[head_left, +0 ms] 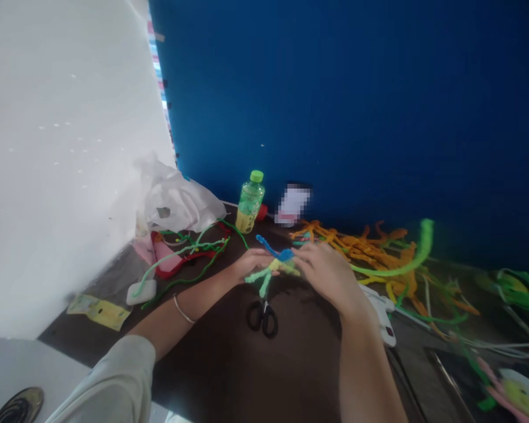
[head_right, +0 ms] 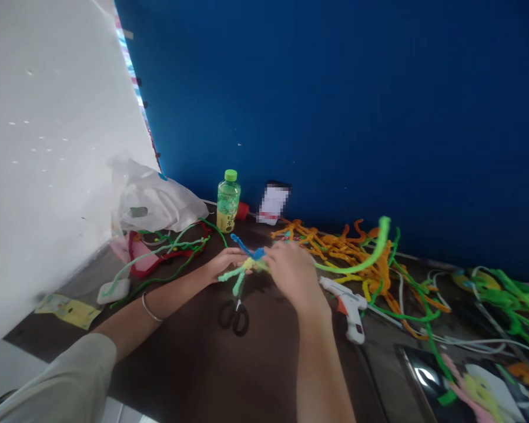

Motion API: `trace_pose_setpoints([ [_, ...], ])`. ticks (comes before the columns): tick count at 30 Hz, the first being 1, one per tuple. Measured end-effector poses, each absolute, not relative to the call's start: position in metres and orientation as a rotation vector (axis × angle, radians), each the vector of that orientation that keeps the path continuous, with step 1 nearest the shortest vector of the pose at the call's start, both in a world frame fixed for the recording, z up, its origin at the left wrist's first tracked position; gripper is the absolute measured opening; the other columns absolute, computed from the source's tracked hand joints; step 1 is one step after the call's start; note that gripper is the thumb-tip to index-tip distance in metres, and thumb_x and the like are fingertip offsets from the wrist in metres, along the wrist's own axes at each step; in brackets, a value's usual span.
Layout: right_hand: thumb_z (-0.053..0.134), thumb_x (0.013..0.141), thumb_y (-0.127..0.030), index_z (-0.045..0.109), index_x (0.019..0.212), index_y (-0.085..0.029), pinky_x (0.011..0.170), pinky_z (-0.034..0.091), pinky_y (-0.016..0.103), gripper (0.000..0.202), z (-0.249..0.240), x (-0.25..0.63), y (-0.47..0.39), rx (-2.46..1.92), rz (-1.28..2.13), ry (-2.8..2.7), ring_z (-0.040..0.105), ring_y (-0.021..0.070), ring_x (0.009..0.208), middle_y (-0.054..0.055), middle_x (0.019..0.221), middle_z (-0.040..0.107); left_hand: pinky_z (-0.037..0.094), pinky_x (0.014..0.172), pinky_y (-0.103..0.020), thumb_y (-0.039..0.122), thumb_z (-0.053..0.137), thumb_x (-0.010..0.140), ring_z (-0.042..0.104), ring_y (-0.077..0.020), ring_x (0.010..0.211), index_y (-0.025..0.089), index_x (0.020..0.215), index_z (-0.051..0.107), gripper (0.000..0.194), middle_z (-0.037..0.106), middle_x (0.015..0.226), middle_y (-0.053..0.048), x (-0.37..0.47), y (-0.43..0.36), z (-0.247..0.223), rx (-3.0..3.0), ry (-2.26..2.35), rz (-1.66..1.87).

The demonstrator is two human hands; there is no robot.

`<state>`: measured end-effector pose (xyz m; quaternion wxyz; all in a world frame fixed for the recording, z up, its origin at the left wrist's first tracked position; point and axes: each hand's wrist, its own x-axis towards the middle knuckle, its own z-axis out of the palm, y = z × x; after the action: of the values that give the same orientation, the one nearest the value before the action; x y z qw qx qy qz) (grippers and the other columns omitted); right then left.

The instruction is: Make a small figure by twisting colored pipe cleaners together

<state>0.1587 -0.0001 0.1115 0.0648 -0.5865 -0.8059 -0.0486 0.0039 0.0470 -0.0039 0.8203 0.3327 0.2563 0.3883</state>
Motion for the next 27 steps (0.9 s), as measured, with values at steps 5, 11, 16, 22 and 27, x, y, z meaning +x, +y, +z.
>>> trace_pose_setpoints([
  [5,0.047,0.081,-0.029,0.068,0.076,-0.025,0.057,0.035,0.027,0.022,0.11,0.157,0.002,-1.879,-0.003,-2.319,0.058,0.0198,0.076,0.005,0.083,0.065,0.049,0.077,-0.038,0.017,0.071,0.061,0.065,-0.0226,0.077,0.008,0.089,0.063,0.03,0.068,0.077,-0.011,0.004,0.045,-0.001,0.7,0.496,0.841],
  [11,0.047,0.078,-0.029,0.063,0.075,-0.022,0.056,0.035,0.026,0.017,0.107,0.155,0.005,-1.853,0.146,-2.174,0.059,0.0184,0.068,0.004,0.074,0.066,0.048,0.079,-0.041,0.013,0.069,0.062,0.064,-0.0235,0.078,0.008,0.084,0.061,0.024,0.067,0.077,-0.01,0.004,0.045,0.0,0.635,0.494,0.886],
  [16,0.046,0.078,-0.029,0.06,0.078,-0.022,0.059,0.038,0.026,0.016,0.094,0.148,0.009,-1.805,0.244,-2.099,0.06,0.0185,0.071,0.003,0.077,0.066,0.046,0.084,-0.044,0.01,0.066,0.062,0.064,-0.0213,0.076,0.007,0.08,0.059,0.019,0.066,0.071,-0.009,0.005,0.046,-0.002,0.613,0.471,0.941],
  [22,0.046,0.077,-0.03,0.058,0.076,-0.021,0.063,0.041,0.027,0.015,0.07,0.145,0.016,-1.734,0.272,-1.993,0.06,0.0188,0.074,0.004,0.076,0.066,0.045,0.085,-0.042,0.01,0.067,0.061,0.064,-0.0181,0.072,0.009,0.071,0.055,0.015,0.064,0.068,-0.006,0.004,0.047,-0.003,0.593,0.483,0.978],
  [27,0.045,0.078,-0.031,0.058,0.074,-0.021,0.064,0.043,0.028,0.016,0.056,0.139,0.01,-1.671,0.185,-1.876,0.061,0.0192,0.07,0.004,0.074,0.066,0.047,0.081,-0.033,0.018,0.068,0.063,0.063,-0.0167,0.072,0.01,0.076,0.058,0.018,0.065,0.075,-0.007,0.004,0.047,-0.003,0.596,0.471,1.01],
])
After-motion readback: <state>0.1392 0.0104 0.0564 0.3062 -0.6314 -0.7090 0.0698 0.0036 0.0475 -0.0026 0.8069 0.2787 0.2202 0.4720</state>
